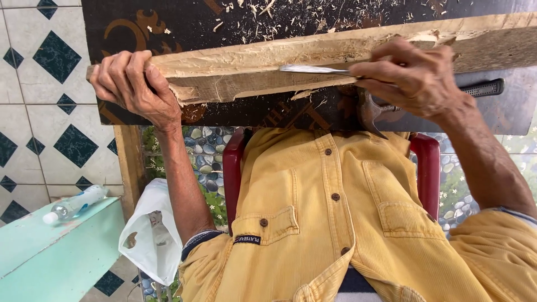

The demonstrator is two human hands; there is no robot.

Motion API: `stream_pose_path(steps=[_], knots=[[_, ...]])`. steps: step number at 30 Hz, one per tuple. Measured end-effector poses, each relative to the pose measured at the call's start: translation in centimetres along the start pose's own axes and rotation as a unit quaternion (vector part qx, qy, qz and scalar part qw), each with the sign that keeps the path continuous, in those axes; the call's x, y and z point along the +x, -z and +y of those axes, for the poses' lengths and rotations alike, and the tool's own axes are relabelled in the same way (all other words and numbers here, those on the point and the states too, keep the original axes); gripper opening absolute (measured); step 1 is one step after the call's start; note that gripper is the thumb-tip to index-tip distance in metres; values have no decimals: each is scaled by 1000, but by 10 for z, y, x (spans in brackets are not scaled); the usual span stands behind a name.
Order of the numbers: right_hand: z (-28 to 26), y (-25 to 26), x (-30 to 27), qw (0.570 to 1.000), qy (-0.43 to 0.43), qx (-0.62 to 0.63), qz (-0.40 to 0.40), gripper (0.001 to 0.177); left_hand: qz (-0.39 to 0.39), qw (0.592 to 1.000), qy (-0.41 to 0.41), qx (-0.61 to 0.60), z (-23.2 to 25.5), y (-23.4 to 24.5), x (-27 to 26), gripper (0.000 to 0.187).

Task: Using a hammer and chisel to carve a groove into a wooden plank on a workbench.

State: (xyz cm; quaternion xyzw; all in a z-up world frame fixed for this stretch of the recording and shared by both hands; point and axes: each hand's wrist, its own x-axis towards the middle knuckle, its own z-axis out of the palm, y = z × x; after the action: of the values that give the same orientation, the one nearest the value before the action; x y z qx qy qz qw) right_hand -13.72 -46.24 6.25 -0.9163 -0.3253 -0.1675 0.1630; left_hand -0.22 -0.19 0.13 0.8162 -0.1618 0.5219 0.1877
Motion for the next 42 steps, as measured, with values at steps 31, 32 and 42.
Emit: stream_pose_path(steps=[31, 32, 42], knots=[[-1, -15, -148, 944, -308, -42, 111, 35, 53, 998, 23, 24, -9, -8, -19, 50], [3, -6, -144, 941, -316, -52, 112, 35, 54, 998, 23, 11, -8, -5, -16, 50], [48, 48, -131, 937, -334, -100, 14, 41, -4, 1000, -25, -4, 18, 20, 17, 56]])
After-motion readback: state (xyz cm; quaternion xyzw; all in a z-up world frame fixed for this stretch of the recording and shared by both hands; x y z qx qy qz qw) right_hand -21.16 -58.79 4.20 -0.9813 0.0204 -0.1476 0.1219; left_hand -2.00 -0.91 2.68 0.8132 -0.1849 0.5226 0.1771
